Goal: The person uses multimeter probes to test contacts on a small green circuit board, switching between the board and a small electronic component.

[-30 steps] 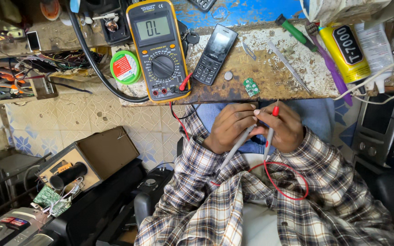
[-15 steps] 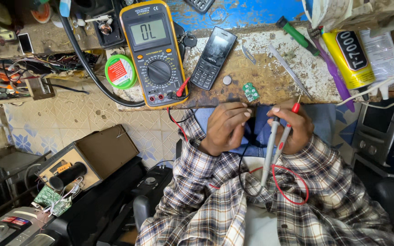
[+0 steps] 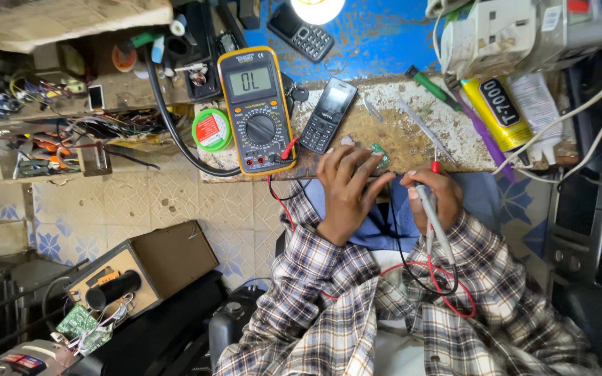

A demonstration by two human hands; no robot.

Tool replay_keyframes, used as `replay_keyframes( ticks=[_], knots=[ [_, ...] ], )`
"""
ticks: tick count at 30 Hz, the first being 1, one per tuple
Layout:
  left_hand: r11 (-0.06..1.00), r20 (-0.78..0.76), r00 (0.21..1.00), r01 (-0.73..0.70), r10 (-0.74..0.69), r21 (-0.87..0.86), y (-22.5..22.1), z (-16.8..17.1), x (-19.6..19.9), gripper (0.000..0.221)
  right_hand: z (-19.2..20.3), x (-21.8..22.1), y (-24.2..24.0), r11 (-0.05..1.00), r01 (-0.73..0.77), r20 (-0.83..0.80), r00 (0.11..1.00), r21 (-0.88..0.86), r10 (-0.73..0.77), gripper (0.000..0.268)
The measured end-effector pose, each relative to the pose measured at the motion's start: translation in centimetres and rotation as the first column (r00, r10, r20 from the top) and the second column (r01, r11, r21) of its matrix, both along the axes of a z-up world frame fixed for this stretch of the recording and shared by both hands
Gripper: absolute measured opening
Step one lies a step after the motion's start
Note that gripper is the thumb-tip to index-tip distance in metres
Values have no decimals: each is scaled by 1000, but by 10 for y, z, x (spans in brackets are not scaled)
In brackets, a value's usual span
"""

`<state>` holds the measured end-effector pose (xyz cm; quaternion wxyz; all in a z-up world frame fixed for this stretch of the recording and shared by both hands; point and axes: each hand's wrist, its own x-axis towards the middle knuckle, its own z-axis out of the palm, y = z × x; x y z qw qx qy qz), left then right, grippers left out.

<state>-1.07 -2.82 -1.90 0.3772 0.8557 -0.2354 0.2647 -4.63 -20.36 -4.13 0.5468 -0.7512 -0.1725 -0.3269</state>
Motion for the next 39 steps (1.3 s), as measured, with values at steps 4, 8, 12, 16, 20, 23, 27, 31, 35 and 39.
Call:
replay_keyframes(
  ticks=[4, 8, 12, 16, 20, 23, 27, 31, 35, 39],
  knots=[
    [999, 34, 999, 37, -36, -27, -1, 4, -4, 30, 1, 0, 1, 1000, 19, 61, 998, 12, -20, 15],
    [994, 63, 995, 77, -72, -75, -1, 6, -8, 25, 12, -6, 1, 1000, -11, 46, 999, 16, 10, 5],
    [983, 114, 991, 94, -77, -156, 3, 23, -9, 19, 23, -10, 1, 995, -13, -6, 1000, 96, 14, 8],
    [972, 180, 983, 76, -35, -223, 9, 32, -18, 17, 22, -15, 4, 991, -47, 37, 998, 123, 43, 9],
    [922, 142, 990, 69, -15, -382, 19, 42, -30, 18, -9, -16, 0, 970, -45, -17, 999, 240, 51, 11],
    [904, 145, 989, 64, -2, -424, 24, 89, -42, 15, 1, -23, 6, 963, -23, -72, 996, 269, 44, 10],
    [866, 227, 972, 70, 51, -495, 32, 131, -53, 12, 3, -29, 6, 965, 9, -179, 983, 264, 40, 3],
    [813, 361, 932, 219, -11, -539, 32, 165, -54, 23, -1, -25, 3, 972, -8, -195, 979, 233, 54, 13],
    [733, 340, 940, 239, -12, -637, 26, 191, -64, 20, 5, -26, 9, 941, -5, -209, 975, 340, 80, 18],
    [679, 298, 954, 246, -42, -691, 23, 203, -70, 17, 12, -29, 10, 965, 63, -226, 974, 256, -3, 30]
  ],
)
